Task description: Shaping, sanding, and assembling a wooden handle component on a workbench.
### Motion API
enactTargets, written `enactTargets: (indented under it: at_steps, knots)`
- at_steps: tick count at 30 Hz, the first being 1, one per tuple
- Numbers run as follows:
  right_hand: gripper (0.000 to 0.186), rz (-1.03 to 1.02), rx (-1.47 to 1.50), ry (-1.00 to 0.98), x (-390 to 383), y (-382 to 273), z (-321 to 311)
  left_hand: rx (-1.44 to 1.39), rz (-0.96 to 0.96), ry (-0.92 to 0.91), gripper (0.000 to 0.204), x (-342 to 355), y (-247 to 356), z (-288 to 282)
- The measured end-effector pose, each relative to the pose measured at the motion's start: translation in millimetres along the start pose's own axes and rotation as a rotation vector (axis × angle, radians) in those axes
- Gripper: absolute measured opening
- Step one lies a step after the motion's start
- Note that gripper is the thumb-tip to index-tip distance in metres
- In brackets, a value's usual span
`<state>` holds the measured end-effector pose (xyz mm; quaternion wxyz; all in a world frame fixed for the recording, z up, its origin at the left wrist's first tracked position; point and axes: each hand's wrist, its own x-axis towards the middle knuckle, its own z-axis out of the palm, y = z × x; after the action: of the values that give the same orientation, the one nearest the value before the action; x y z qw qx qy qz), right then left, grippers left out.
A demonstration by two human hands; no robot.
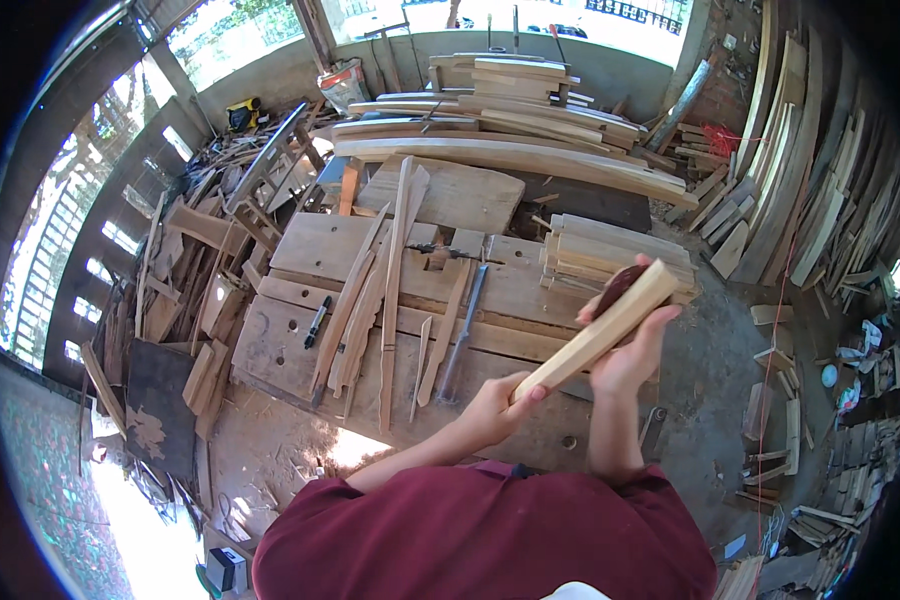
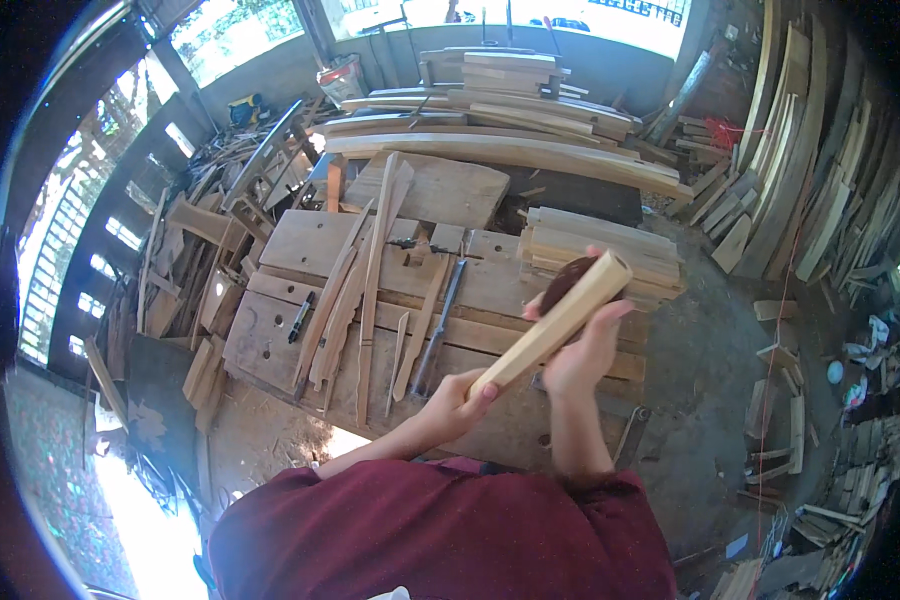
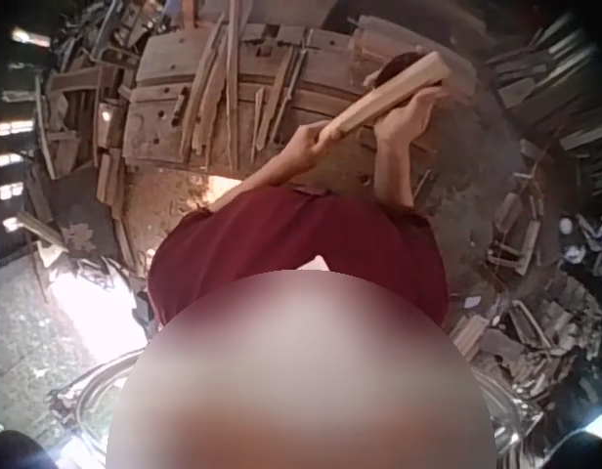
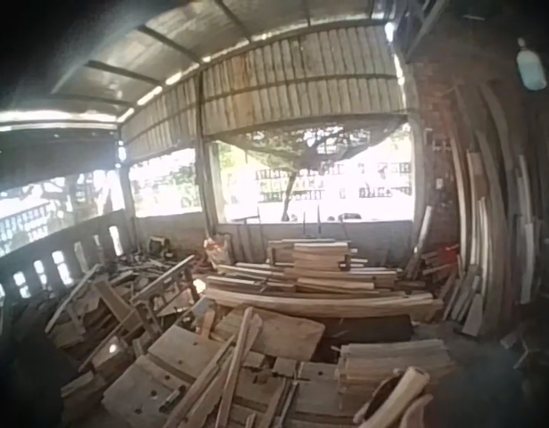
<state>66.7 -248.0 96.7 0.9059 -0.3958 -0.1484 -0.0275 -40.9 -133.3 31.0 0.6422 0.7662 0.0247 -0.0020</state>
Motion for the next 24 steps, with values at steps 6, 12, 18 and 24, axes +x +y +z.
enactTargets:
  at_steps: [6,12,18,24]
  knots:
    - [0.072,-0.01,-0.131,-0.114,-18,19,8,-0.161,0.008,0.051,0.045,9,-3,2]
    - [0.067,-0.011,-0.071,-0.007,-15,20,1,-0.015,0.014,0.023,0.048,6,-13,4]
    - [0.071,0.075,-0.071,-0.026,-12,14,6,-0.099,-0.06,0.036,0.049,-1,-3,-7]
    - [0.071,0.064,-0.119,-0.015,-33,32,14,-0.073,0.005,0.07,0.048,6,-11,-2]
